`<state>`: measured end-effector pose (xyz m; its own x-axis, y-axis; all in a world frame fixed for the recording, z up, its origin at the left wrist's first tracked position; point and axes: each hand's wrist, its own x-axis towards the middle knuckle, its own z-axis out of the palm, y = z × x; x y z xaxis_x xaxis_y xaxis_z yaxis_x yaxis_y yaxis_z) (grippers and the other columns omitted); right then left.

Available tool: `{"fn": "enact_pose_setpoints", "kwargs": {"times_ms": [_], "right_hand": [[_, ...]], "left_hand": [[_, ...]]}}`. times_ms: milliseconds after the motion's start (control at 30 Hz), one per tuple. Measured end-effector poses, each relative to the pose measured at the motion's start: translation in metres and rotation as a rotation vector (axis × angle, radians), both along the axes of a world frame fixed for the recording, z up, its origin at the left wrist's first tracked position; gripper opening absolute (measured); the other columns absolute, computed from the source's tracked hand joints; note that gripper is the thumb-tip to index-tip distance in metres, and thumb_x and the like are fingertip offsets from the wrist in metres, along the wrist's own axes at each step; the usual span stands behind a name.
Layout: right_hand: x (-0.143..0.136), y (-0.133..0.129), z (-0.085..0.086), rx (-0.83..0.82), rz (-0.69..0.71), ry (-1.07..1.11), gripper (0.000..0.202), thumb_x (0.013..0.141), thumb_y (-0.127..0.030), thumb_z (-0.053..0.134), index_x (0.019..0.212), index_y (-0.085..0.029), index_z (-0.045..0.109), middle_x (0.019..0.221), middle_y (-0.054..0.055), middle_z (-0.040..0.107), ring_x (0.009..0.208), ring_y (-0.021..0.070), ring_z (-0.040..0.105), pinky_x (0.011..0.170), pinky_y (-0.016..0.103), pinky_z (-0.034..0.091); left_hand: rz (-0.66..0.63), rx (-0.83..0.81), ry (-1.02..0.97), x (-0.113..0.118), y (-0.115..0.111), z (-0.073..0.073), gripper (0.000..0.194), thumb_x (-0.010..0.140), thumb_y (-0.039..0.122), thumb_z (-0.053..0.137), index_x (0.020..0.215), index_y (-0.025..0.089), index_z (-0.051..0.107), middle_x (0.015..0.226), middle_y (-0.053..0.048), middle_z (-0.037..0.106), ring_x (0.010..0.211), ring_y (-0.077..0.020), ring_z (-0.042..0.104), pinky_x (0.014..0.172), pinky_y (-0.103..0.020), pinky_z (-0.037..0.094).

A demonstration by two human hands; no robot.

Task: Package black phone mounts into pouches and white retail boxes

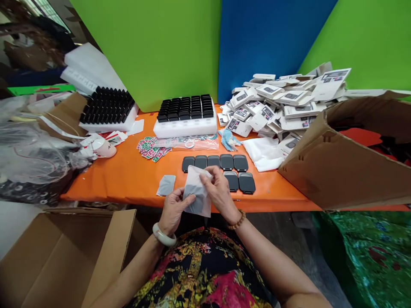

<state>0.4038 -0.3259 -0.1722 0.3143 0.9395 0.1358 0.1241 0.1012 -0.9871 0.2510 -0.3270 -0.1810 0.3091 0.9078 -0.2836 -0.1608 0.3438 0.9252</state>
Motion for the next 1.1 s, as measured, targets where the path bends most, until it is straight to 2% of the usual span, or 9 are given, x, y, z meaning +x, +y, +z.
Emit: {"fn": "enact_pose_setpoints", "kwargs": {"times_ms": [67,167,267,333,467,633,833,967,1100], "right_hand": [[0.001,-0.002,0.006,0.198,-0.12,-0.271,0.028,0.082,-0.037,0.062,0.104,-0.02,0.058,0.108,0.011,0.061,0.1,0.0236,0.057,0.085,0.039,0.048],[0.002,-0.007,0.011,0.314,0.099,-0.457,0.032,0.085,-0.03,0.06,0.115,-0.021,0.057,0.121,0.012,0.059,0.118,0.025,0.051,0.101,0.043,0.039],[-0.004,-0.012,0.001,0.121,0.407,-0.317,0.026,0.088,-0.029,0.056,0.113,-0.022,0.06,0.11,0.008,0.066,0.102,0.0209,0.06,0.091,0.037,0.047],[-0.01,-0.012,-0.013,-0.024,0.453,-0.105,0.027,0.088,-0.032,0.056,0.113,-0.022,0.059,0.105,0.006,0.066,0.095,0.0188,0.061,0.083,0.033,0.049],[-0.021,0.0,-0.041,-0.17,0.368,0.229,0.041,0.078,-0.035,0.063,0.116,-0.023,0.054,0.089,0.002,0.064,0.078,0.0156,0.06,0.069,0.028,0.049],[-0.03,0.03,-0.068,-0.337,0.228,0.28,0.041,0.066,-0.034,0.066,0.102,-0.022,0.051,0.064,-0.006,0.054,0.056,0.0121,0.051,0.053,0.024,0.04],[-0.041,0.054,-0.081,-0.4,0.219,0.038,0.032,0.068,-0.03,0.056,0.097,-0.021,0.047,0.061,-0.008,0.048,0.052,0.012,0.045,0.05,0.023,0.035],[-0.045,0.053,-0.076,-0.343,0.255,-0.282,0.024,0.076,-0.024,0.049,0.099,-0.019,0.047,0.066,-0.004,0.048,0.06,0.015,0.047,0.055,0.026,0.037],[-0.047,0.049,-0.068,-0.246,0.284,-0.593,0.019,0.082,-0.017,0.047,0.1,-0.015,0.05,0.087,0.007,0.055,0.079,0.0199,0.054,0.07,0.032,0.043]], "left_hand": [[0.002,-0.044,-0.024,-0.004,0.002,-0.001,0.034,0.064,0.034,0.081,0.087,0.012,0.068,0.08,-0.002,0.071,0.069,-0.012,0.061,0.069,-0.024,0.05],[0.005,-0.073,-0.032,-0.009,0.004,-0.002,0.034,0.061,0.035,0.082,0.083,0.012,0.069,0.073,0.0,0.07,0.063,-0.0102,0.059,0.064,-0.022,0.048],[0.031,-0.062,-0.07,-0.012,0.007,-0.005,0.031,0.062,0.034,0.082,0.082,0.012,0.07,0.071,0.001,0.069,0.063,-0.0095,0.059,0.063,-0.02,0.047],[0.079,-0.085,-0.116,-0.013,0.01,-0.009,0.032,0.062,0.032,0.082,0.084,0.012,0.07,0.074,0.0,0.071,0.066,-0.0103,0.061,0.066,-0.021,0.048],[0.21,-0.235,-0.207,-0.015,0.02,-0.023,0.042,0.055,0.031,0.085,0.087,0.011,0.067,0.077,-0.004,0.071,0.066,-0.0124,0.064,0.069,-0.025,0.051],[0.342,-0.311,-0.188,-0.024,0.022,-0.041,0.055,0.057,0.022,0.083,0.103,0.018,0.054,0.076,0.001,0.067,0.069,-0.0128,0.065,0.073,-0.028,0.052],[0.275,-0.277,-0.023,-0.043,0.007,-0.051,0.059,0.066,0.033,0.078,0.113,0.016,0.047,0.079,-0.004,0.069,0.071,-0.0179,0.07,0.072,-0.031,0.055],[0.197,-0.038,0.283,-0.053,0.005,-0.052,0.049,0.074,0.039,0.068,0.113,0.012,0.055,0.075,-0.004,0.069,0.065,-0.016,0.067,0.065,-0.028,0.054],[0.076,0.19,0.569,-0.049,0.012,-0.05,0.034,0.077,0.031,0.062,0.107,0.016,0.065,0.066,-0.001,0.067,0.063,-0.0162,0.064,0.069,-0.029,0.051]]}}
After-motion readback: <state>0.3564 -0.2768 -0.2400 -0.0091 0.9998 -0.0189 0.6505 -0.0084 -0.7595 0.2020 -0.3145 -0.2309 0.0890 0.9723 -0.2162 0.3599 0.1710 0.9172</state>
